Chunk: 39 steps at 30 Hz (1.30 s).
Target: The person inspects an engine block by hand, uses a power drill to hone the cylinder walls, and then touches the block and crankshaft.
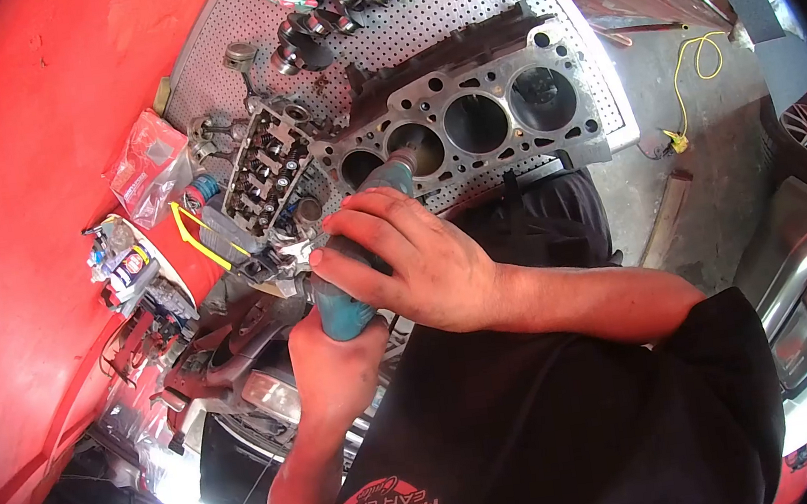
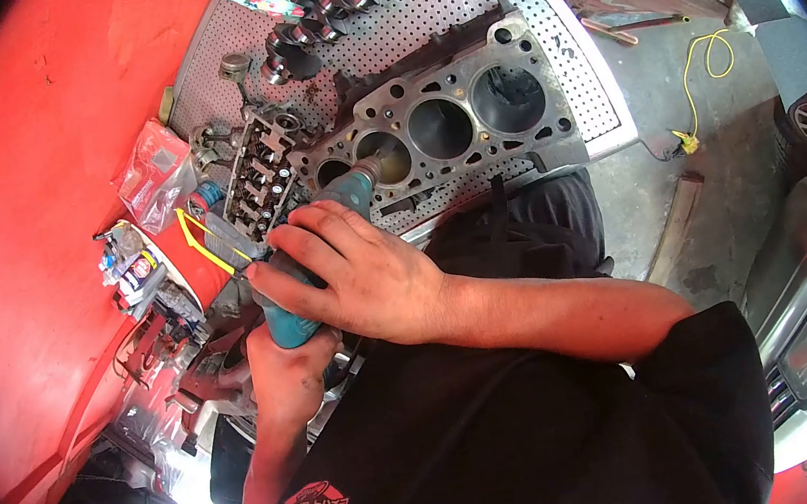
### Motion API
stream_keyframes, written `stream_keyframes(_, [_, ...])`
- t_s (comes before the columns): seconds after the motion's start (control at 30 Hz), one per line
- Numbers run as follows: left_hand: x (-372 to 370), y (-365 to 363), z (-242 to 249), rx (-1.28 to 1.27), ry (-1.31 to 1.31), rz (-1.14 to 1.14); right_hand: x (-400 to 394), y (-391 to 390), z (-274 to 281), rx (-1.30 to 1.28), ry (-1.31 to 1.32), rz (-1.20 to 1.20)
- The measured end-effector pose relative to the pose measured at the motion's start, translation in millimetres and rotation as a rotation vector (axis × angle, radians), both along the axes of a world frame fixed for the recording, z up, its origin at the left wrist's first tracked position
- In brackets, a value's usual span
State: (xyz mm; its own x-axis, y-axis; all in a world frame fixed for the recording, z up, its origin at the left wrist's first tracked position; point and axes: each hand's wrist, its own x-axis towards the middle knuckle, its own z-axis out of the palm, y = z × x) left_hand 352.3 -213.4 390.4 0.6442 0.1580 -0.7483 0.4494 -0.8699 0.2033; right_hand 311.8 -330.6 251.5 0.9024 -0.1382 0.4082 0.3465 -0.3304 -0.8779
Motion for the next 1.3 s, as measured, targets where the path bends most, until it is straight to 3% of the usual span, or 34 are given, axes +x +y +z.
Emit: stream_keyframes(1.3, [17.6,-4.2,-100.8,0.008,0.077,-0.137,-4.2,-1.4,-67.2,-0.04,0.235,0.007])
